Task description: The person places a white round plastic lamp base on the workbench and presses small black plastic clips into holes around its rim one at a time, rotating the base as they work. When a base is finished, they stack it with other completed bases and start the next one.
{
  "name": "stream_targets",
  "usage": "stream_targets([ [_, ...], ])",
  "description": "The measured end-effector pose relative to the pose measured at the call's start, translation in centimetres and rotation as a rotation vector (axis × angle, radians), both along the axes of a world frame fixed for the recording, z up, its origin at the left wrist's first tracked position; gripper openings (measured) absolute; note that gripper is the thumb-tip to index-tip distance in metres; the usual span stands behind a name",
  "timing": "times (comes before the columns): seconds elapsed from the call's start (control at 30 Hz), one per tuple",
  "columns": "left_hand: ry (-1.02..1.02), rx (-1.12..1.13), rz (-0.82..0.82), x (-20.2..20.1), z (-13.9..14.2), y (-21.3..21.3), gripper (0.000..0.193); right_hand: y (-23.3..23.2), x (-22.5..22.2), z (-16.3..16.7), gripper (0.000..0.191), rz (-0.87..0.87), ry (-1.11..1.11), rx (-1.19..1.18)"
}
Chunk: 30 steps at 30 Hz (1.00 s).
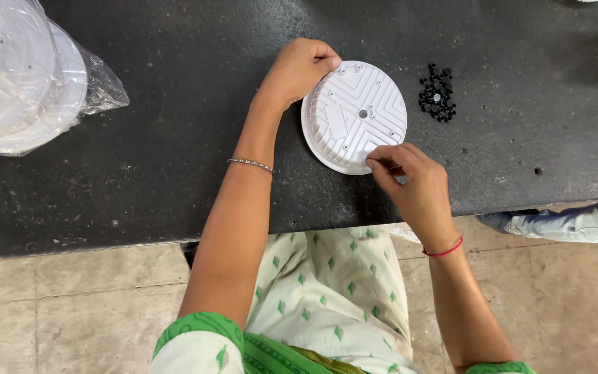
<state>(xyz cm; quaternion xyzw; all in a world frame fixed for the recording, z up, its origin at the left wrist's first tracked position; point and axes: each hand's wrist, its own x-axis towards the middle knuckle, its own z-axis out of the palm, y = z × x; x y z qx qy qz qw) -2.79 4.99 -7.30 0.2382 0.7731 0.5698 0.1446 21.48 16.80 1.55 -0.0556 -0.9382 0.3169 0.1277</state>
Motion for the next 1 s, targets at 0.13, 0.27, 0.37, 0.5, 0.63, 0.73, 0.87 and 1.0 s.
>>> stream_targets([
  [0.13, -0.017, 0.011, -0.008, 0.0, 0.0, 0.0, 0.018, 0.0, 0.2, -0.4, 0.012, -0.004, 0.017, -0.043],
  [0.27, -0.016, 0.004, -0.006, 0.1, 0.2, -0.1, 0.019, 0.1, 0.3, -0.9, 0.012, -0.019, 0.017, -0.059],
  [0.37, -0.036, 0.008, 0.001, 0.2, 0.3, -0.1, 0.019, 0.2, 0.3, -1.1, 0.013, -0.024, 0.020, -0.080],
  [0.5, 0.061, 0.004, -0.024, 0.0, 0.1, -0.3, 0.019, 0.2, 0.3, -1.4, 0.015, -0.008, 0.040, -0.049],
  [0.63, 0.147, 0.006, -0.127, -0.3, 0.3, -1.0, 0.020, 0.6, 0.5, -1.8, 0.013, -0.020, 0.104, -0.077],
  [0.73, -0.012, 0.018, -0.136, -0.1, 0.9, -1.4, 0.021, 0.7, 0.6, -2.0, 0.011, -0.017, 0.104, -0.090],
  [0.87, -0.163, -0.029, -0.070, 0.2, 1.8, -1.2, 0.022, 0.6, 0.8, -2.2, 0.011, 0.011, 0.166, -0.054],
  [1.0, -0.232, -0.046, -0.049, 0.3, 2.1, -1.4, 0.023, 0.7, 0.9, -2.2, 0.011, 0.019, 0.154, -0.019],
])
